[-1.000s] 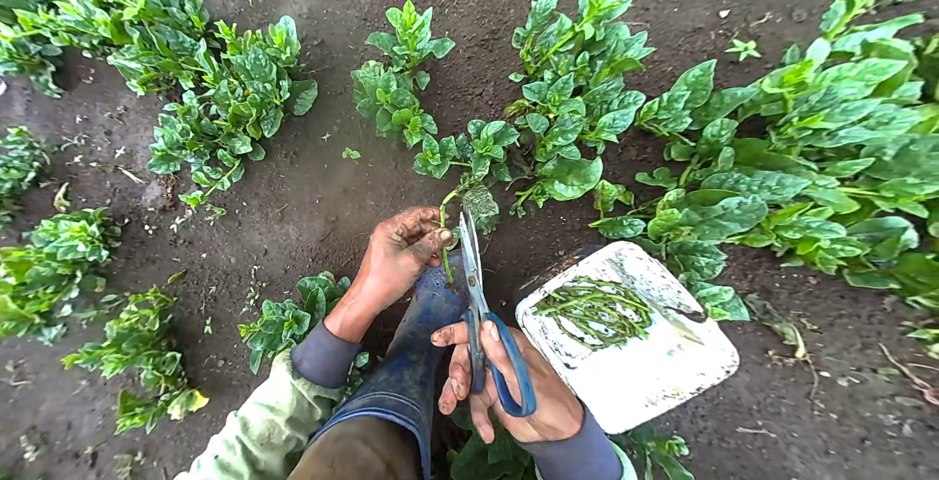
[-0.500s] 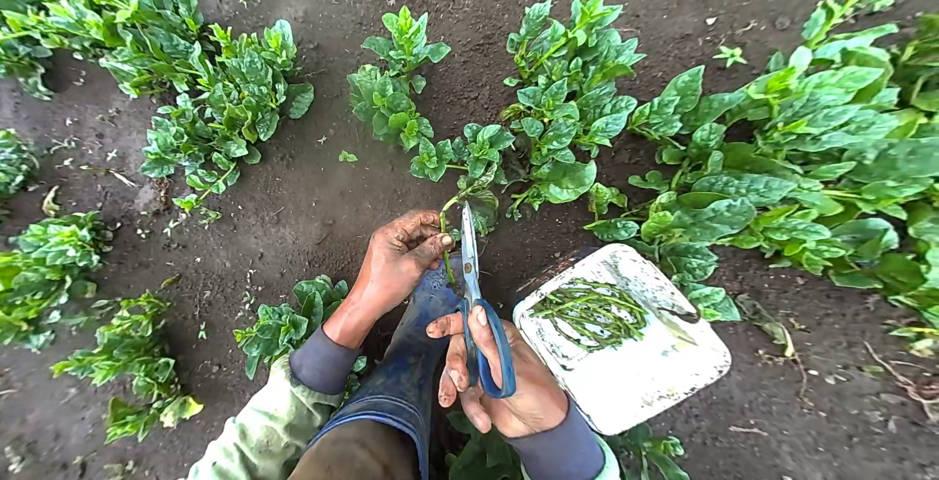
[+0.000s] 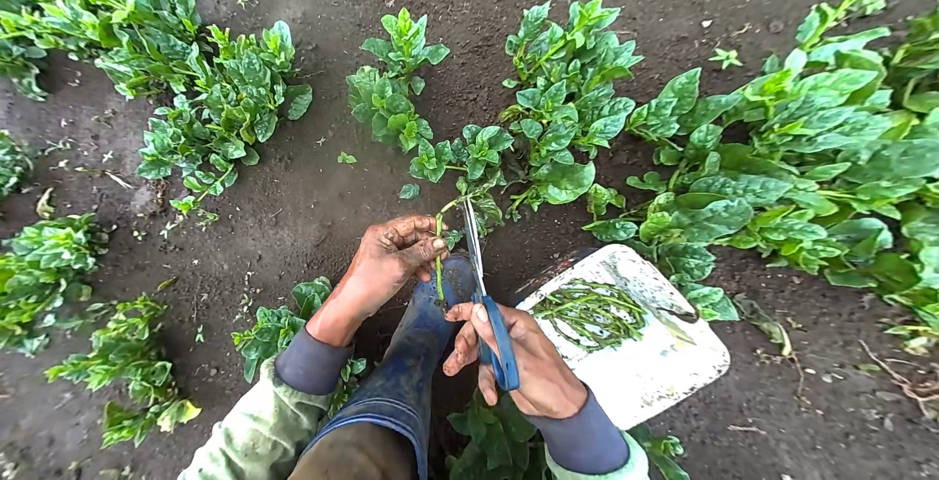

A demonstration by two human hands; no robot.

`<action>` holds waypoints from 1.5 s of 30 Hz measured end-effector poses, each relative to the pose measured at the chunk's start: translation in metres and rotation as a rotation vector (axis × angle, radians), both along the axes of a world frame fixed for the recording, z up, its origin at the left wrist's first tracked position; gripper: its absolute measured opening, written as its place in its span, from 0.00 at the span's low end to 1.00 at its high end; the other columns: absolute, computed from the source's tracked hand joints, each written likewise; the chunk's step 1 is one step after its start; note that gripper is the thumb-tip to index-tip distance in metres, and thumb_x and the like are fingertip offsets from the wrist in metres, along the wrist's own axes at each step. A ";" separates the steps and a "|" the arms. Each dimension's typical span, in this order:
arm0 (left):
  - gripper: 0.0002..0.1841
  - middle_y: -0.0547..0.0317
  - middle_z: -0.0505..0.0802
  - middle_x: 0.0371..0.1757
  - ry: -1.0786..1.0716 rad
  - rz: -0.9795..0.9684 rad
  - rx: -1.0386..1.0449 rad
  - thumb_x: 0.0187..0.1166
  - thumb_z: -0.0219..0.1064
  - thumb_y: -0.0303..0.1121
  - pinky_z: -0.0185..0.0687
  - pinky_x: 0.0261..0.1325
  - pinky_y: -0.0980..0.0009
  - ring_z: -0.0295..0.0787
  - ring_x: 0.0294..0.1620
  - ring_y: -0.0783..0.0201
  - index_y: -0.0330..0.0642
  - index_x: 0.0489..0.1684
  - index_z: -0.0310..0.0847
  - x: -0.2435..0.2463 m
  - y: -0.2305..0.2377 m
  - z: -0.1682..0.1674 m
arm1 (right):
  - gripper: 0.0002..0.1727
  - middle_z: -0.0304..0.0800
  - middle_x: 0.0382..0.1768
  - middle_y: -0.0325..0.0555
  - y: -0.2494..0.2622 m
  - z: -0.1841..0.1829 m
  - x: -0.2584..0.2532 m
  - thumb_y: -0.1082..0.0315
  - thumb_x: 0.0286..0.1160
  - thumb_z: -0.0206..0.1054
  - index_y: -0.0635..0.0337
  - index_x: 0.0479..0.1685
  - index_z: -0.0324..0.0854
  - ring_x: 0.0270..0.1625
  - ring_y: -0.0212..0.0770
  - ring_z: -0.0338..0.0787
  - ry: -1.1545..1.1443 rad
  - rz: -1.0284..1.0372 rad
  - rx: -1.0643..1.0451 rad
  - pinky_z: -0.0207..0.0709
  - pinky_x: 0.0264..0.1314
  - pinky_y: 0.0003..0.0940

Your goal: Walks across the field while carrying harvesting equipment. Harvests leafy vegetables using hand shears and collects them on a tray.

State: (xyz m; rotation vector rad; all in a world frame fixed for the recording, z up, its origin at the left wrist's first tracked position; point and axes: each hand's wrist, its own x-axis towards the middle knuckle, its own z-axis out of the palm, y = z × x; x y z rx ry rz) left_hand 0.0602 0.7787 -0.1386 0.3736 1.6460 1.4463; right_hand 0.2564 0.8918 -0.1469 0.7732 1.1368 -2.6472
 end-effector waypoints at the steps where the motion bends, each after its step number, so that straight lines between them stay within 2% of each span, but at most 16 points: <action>1: 0.11 0.54 0.95 0.37 -0.005 -0.010 0.001 0.80 0.68 0.22 0.91 0.36 0.73 0.93 0.33 0.65 0.32 0.57 0.85 0.000 -0.001 0.000 | 0.20 0.95 0.32 0.48 0.001 0.000 -0.002 0.55 0.90 0.58 0.65 0.57 0.83 0.26 0.35 0.95 -0.008 -0.010 0.007 0.80 0.13 0.24; 8: 0.09 0.55 0.95 0.36 -0.068 -0.009 -0.068 0.81 0.67 0.23 0.90 0.34 0.74 0.92 0.31 0.67 0.32 0.54 0.87 -0.003 -0.010 -0.004 | 0.17 0.89 0.19 0.43 0.001 -0.003 -0.005 0.58 0.89 0.61 0.64 0.51 0.87 0.14 0.32 0.87 -0.121 -0.032 0.070 0.73 0.06 0.23; 12: 0.08 0.51 0.93 0.38 -0.362 0.202 -0.109 0.86 0.60 0.22 0.90 0.34 0.73 0.92 0.31 0.65 0.31 0.55 0.81 -0.005 -0.017 -0.019 | 0.19 0.89 0.19 0.44 -0.005 -0.001 0.022 0.57 0.89 0.60 0.65 0.54 0.86 0.14 0.32 0.88 -0.187 -0.056 0.079 0.74 0.06 0.24; 14: 0.07 0.48 0.93 0.41 -0.496 0.325 -0.112 0.88 0.57 0.24 0.92 0.37 0.71 0.94 0.34 0.62 0.34 0.56 0.77 -0.004 -0.016 -0.026 | 0.19 0.90 0.20 0.44 -0.009 0.005 0.046 0.57 0.89 0.59 0.65 0.56 0.86 0.15 0.33 0.88 -0.208 -0.092 0.109 0.76 0.07 0.25; 17: 0.07 0.43 0.94 0.50 -0.520 0.308 -0.091 0.88 0.55 0.22 0.94 0.45 0.66 0.97 0.43 0.56 0.36 0.58 0.73 0.003 -0.008 -0.026 | 0.19 0.90 0.20 0.43 -0.013 0.021 0.084 0.64 0.92 0.51 0.67 0.60 0.85 0.16 0.33 0.87 -0.236 -0.200 0.170 0.78 0.12 0.25; 20: 0.08 0.44 0.95 0.52 -0.463 0.172 -0.084 0.86 0.58 0.19 0.94 0.49 0.63 0.97 0.46 0.55 0.34 0.58 0.75 0.017 0.010 -0.018 | 0.20 0.91 0.20 0.41 -0.015 0.028 0.122 0.64 0.94 0.49 0.65 0.60 0.86 0.18 0.32 0.89 -0.211 -0.385 0.183 0.82 0.16 0.25; 26: 0.09 0.47 0.95 0.48 -0.320 -0.101 -0.068 0.83 0.61 0.19 0.93 0.48 0.68 0.96 0.44 0.60 0.34 0.57 0.78 0.044 0.045 -0.008 | 0.23 0.90 0.20 0.40 -0.008 0.041 0.157 0.56 0.95 0.51 0.63 0.60 0.86 0.17 0.32 0.88 -0.164 -0.665 0.191 0.83 0.16 0.26; 31: 0.10 0.59 0.95 0.46 0.230 -0.551 -0.016 0.82 0.67 0.28 0.91 0.44 0.72 0.92 0.40 0.70 0.38 0.57 0.86 0.080 0.078 -0.008 | 0.25 0.89 0.19 0.40 0.000 0.056 0.184 0.50 0.92 0.53 0.63 0.58 0.86 0.16 0.32 0.88 -0.167 -0.885 0.293 0.83 0.14 0.25; 33: 0.11 0.59 0.96 0.47 0.505 -0.728 0.067 0.84 0.66 0.31 0.92 0.51 0.68 0.93 0.44 0.70 0.39 0.58 0.89 0.099 0.097 -0.005 | 0.25 0.90 0.20 0.40 0.002 0.058 0.192 0.49 0.92 0.53 0.63 0.59 0.86 0.16 0.32 0.88 -0.144 -0.925 0.312 0.83 0.14 0.25; 36: 0.15 0.54 0.95 0.55 0.787 -1.014 0.093 0.87 0.59 0.31 0.89 0.59 0.56 0.94 0.53 0.60 0.43 0.64 0.88 0.134 0.125 -0.003 | 0.25 0.89 0.19 0.41 0.002 0.061 0.195 0.51 0.92 0.54 0.65 0.58 0.86 0.16 0.33 0.88 -0.113 -0.992 0.298 0.83 0.14 0.25; 38: 0.20 0.47 0.91 0.66 0.863 -1.190 0.019 0.87 0.57 0.31 0.85 0.65 0.47 0.89 0.66 0.48 0.43 0.76 0.80 0.157 0.138 -0.007 | 0.25 0.90 0.20 0.41 0.002 0.064 0.197 0.50 0.92 0.54 0.63 0.59 0.86 0.18 0.33 0.89 -0.091 -0.977 0.289 0.85 0.16 0.26; 39: 0.23 0.45 0.86 0.74 0.870 -1.229 -0.022 0.89 0.57 0.33 0.81 0.70 0.46 0.83 0.74 0.45 0.43 0.83 0.73 0.162 0.139 -0.010 | 0.26 0.91 0.22 0.39 0.002 0.064 0.198 0.48 0.91 0.54 0.60 0.60 0.86 0.20 0.33 0.91 -0.073 -0.934 0.291 0.86 0.18 0.26; 40: 0.24 0.46 0.84 0.78 0.872 -1.212 -0.034 0.90 0.57 0.34 0.79 0.74 0.47 0.80 0.78 0.46 0.43 0.84 0.71 0.160 0.136 -0.012 | 0.27 0.93 0.25 0.38 0.002 0.063 0.198 0.45 0.90 0.53 0.57 0.62 0.87 0.22 0.32 0.92 -0.049 -0.879 0.300 0.87 0.21 0.26; 41: 0.23 0.47 0.84 0.77 0.860 -1.155 -0.018 0.89 0.57 0.33 0.79 0.74 0.49 0.80 0.78 0.48 0.43 0.82 0.74 0.152 0.130 -0.012 | 0.28 0.94 0.27 0.37 0.003 0.061 0.198 0.42 0.90 0.52 0.54 0.64 0.86 0.24 0.32 0.92 -0.020 -0.832 0.311 0.87 0.23 0.26; 43: 0.20 0.49 0.90 0.68 0.780 -0.968 -0.008 0.81 0.60 0.25 0.84 0.67 0.49 0.88 0.67 0.52 0.43 0.69 0.86 0.123 0.118 -0.013 | 0.31 0.96 0.31 0.36 0.003 0.060 0.198 0.38 0.89 0.50 0.50 0.67 0.86 0.28 0.33 0.93 0.054 -0.776 0.344 0.88 0.28 0.28; 45: 0.15 0.50 0.93 0.58 0.651 -0.700 -0.075 0.80 0.60 0.22 0.88 0.61 0.53 0.92 0.56 0.57 0.39 0.58 0.89 0.083 0.106 -0.031 | 0.33 0.96 0.34 0.37 0.003 0.059 0.195 0.36 0.89 0.48 0.51 0.68 0.85 0.30 0.34 0.94 0.123 -0.737 0.376 0.89 0.31 0.30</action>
